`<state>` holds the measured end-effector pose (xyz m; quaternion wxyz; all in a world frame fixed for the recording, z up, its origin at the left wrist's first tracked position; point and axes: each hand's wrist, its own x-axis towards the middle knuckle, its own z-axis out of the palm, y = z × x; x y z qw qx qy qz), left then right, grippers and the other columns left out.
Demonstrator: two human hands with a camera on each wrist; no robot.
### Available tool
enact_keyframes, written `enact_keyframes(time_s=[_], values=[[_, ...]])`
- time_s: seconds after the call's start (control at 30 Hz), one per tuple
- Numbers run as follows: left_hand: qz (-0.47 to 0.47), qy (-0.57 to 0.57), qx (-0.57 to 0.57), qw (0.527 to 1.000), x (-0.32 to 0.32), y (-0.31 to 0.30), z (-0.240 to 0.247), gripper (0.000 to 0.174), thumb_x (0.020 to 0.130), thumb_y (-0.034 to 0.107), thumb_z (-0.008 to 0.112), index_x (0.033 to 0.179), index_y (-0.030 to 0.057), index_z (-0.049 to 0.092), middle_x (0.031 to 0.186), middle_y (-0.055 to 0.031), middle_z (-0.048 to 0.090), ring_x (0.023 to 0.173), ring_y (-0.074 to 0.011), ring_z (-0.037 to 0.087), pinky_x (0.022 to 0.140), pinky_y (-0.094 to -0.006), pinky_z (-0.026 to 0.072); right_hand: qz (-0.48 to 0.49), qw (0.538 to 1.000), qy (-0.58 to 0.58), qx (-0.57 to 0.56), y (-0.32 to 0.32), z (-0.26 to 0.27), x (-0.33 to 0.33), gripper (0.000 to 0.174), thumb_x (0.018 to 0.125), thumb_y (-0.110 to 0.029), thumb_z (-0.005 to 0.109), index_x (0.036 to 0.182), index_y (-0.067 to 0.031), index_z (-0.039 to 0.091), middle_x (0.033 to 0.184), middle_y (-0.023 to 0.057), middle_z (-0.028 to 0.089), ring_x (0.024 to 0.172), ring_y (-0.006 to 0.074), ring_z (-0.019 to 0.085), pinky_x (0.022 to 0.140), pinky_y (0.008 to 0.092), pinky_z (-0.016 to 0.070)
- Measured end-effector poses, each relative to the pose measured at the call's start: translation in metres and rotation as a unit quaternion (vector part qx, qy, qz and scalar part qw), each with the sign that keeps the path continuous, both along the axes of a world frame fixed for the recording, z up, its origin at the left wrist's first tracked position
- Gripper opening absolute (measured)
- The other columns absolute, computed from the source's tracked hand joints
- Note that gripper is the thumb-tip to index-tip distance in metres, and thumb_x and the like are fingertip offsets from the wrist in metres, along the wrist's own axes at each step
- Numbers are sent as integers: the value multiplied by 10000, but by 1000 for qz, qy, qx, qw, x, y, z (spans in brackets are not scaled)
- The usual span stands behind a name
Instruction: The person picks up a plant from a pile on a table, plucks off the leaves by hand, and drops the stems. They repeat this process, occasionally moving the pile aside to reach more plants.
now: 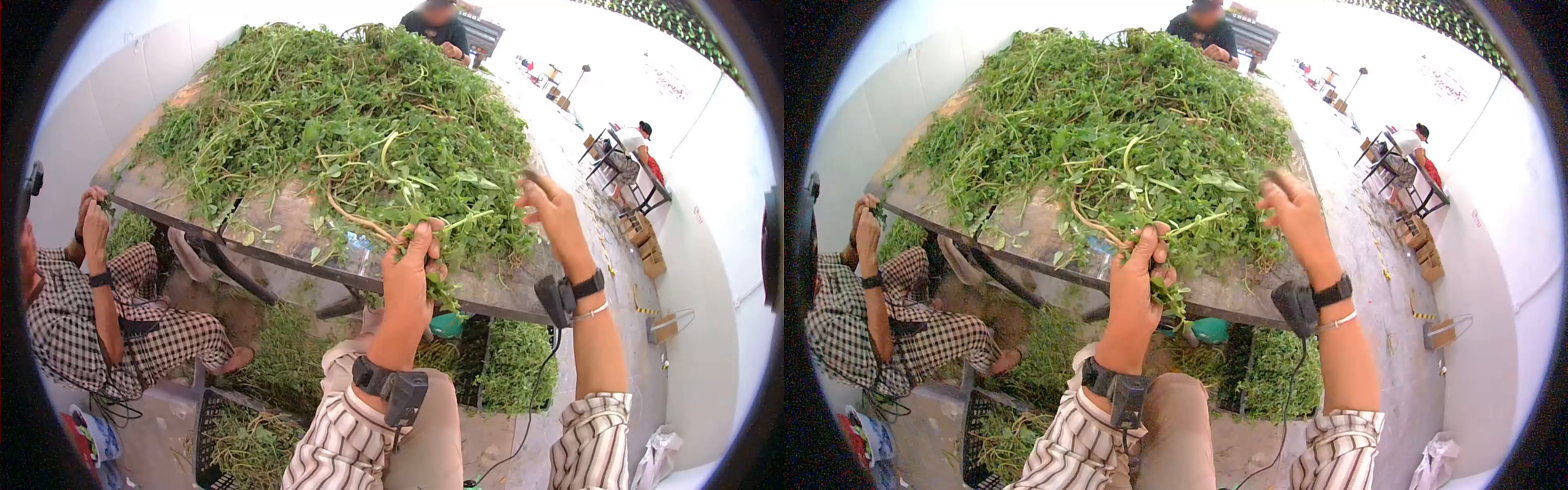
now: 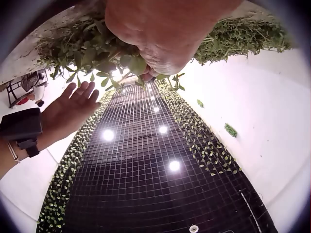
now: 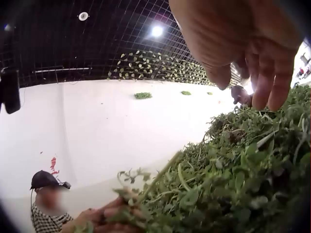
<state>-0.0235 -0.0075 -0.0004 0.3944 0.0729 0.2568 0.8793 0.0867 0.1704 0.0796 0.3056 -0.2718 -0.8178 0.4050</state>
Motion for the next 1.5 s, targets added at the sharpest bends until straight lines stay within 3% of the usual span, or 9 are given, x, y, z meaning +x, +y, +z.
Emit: enact_keyframes(time_s=[0.1, 0.2, 0.53, 0.73, 1.07, 1.13, 1.27, 1.47, 1.5], values=[[-11, 8, 7, 1000, 0, 0, -1, 188, 896, 223, 580, 946, 42, 596, 652, 37, 465, 523, -52, 368, 453, -216, 335, 117, 979, -26, -167, -40, 3, -5, 367, 891, -202, 531, 1184, 18, 520, 924, 95, 630, 702, 92, 587, 572, 213, 497], [-26, 8, 5, 1000, 2, -1, 0, 179, 897, 216, 578, 942, 43, 594, 656, 34, 470, 522, -53, 373, 454, -215, 341, 155, 971, -27, -179, -53, -3, -17, 257, 883, -172, 531, 1067, 1, 577, 796, 53, 619, 605, 69, 548, 531, 205, 469], [92, 60, -51, 993, 1, 1, -3, 231, 885, 135, 584, 1102, 57, 594, 743, 20, 500, 580, -53, 413, 503, -218, 382, 11, 1000, -8, -23, -39, 14, -8, 134, 829, -104, 525, 905, -21, 597, 636, 10, 562, 511, 52, 486, 460, 195, 376], [41, 105, -55, 992, 7, -2, 3, 276, 899, 146, 560, 1150, 35, 575, 776, 22, 508, 604, -57, 428, 537, -203, 371, 119, 986, -116, 22, -77, 25, -35, 158, 779, -109, 539, 890, -5, 584, 593, 17, 522, 532, 56, 484, 494, 227, 376], [33, 175, -108, 978, 6, -1, -9, 202, 911, 180, 541, 1050, 53, 616, 686, 34, 477, 580, -52, 429, 525, -221, 360, 215, 974, -31, -70, -91, 12, -60, 191, 773, -163, 605, 860, -1, 553, 611, 40, 484, 517, 84, 416, 478, 278, 332], [72, 266, -109, 955, 4, 3, -21, 176, 906, 178, 545, 963, 22, 604, 653, 31, 475, 591, -62, 426, 525, -236, 352, 239, 939, -210, 127, -87, 17, -58, 210, 797, -173, 621, 932, -13, 603, 644, -7, 499, 594, 42, 450, 510, 238, 355], [93, 342, -193, 915, 7, 4, -23, 179, 898, 170, 553, 925, -4, 579, 681, 9, 501, 611, -74, 422, 534, -248, 347, 245, 912, -214, 249, -86, 6, -59, 220, 807, -187, 632, 922, 0, 618, 644, -7, 481, 638, 64, 479, 552, 258, 380], [106, 372, -171, 906, 3, 1, -13, 180, 897, 158, 553, 972, -2, 585, 759, -15, 553, 637, -74, 441, 526, -255, 366, 267, 961, -37, 65, -79, -8, -60, 195, 821, -195, 605, 850, -2, 616, 646, 54, 528, 584, 130, 503, 526, 285, 401], [98, 362, -172, 911, 3, 0, -13, 199, 900, 162, 551, 1008, -1, 587, 776, -11, 564, 635, -68, 446, 519, -246, 370, 232, 968, -57, -73, -80, -3, -57, 180, 848, -188, 583, 860, -10, 607, 636, 33, 529, 550, 101, 488, 498, 252, 387]])
